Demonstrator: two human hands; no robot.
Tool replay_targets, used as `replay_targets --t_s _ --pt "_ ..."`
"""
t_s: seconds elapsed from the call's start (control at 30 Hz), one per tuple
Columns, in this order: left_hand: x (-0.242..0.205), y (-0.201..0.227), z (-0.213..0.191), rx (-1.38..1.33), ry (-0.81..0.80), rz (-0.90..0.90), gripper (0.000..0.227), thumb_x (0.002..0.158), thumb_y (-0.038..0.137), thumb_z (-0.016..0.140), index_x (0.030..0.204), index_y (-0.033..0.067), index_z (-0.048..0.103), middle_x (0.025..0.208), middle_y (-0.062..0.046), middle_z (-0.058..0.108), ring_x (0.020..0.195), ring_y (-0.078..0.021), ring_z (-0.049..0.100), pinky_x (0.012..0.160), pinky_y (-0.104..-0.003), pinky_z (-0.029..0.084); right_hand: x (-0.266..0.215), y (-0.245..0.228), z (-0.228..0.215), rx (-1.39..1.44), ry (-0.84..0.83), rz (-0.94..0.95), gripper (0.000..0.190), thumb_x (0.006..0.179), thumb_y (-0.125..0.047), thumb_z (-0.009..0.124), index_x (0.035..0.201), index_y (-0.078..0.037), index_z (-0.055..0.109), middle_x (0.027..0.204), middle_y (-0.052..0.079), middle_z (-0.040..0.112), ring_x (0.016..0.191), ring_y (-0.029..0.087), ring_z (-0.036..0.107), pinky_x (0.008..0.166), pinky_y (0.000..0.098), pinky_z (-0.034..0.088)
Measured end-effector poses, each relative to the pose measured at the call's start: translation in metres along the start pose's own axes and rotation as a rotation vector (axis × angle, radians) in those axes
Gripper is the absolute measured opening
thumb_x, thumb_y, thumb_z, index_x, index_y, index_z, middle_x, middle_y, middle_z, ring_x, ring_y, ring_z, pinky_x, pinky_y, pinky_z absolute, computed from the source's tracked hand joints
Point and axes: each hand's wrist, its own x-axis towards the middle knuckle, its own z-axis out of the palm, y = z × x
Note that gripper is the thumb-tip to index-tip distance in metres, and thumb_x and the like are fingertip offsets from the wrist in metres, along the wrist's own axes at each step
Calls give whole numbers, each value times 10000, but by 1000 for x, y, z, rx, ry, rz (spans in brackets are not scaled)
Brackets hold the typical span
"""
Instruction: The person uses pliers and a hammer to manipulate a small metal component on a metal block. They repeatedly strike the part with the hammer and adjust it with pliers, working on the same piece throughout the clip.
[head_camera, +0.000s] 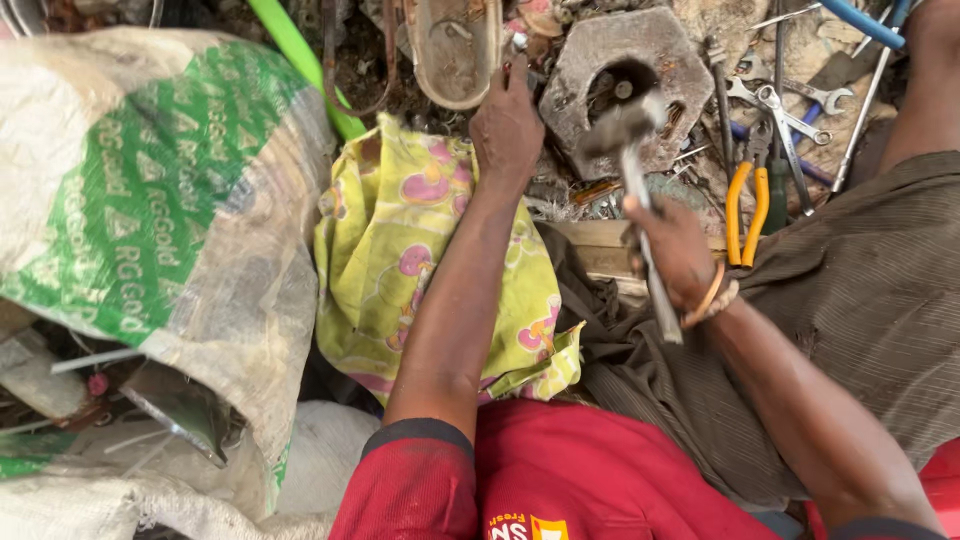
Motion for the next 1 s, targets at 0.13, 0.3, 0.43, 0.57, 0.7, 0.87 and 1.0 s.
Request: replay_targets --t_s 0.13,0.3,0.43,0.57,0.7,0.87,1.0 --pt "21 0 8 285 -186 172 501 888 11 664 1377 97 594 1338 -182 614 840 -308 737 646 -407 626 -3 26 -9 148 -113 138 359 988 -374 627 1156 -61 575 640 -22 493 410 68 418 355 235 358" --pt "19 0 6 203 -150 135 393 988 125 682 1363 32 608 1274 -193 647 843 -280 746 675 -377 633 8 31 -19 241 -224 250 363 1004 -439 569 1140 -103 568 646 -33 466 442 50 394 367 225 360" --pt "3 -5 -2 -347 5 104 378 1017 226 731 1340 54 640 1246 -155 703 1057 -312 721 884 -409 591 11 27 -18 212 -209 242 366 1002 -449 557 1131 -106 577 653 -43 456 438 48 385 360 225 351" --pt "-11 -6 -1 -695 -369 -367 367 926 280 662 1259 127 680 1032 -88 786 866 -205 749 751 -348 604 11 33 -19 215 -216 229 358 1016 -431 558 1137 -95 572 654 -35 462 422 46 396 344 226 357" --pt "-15 -4 0 -493 -243 -166 273 946 279 765 1131 81 736 1020 -92 755 864 -197 707 751 -350 558 20 36 -20 165 -200 199 363 1033 -416 543 1139 -71 577 655 -34 481 410 41 402 332 226 368" --pt "-5 -10 -13 -1193 -256 -661 228 951 184 620 1082 13 697 835 -112 725 634 -176 685 587 -335 624 26 46 -19 50 -169 65 336 1026 -381 557 1146 -67 560 656 -8 533 418 74 474 344 240 393" --pt "4 -25 -36 -1429 -69 -752 218 1007 181 553 903 13 645 735 -148 680 591 -210 671 530 -357 588 25 53 -14 -244 -93 -117 343 984 -344 639 1147 -50 569 686 32 581 465 135 546 392 301 466"
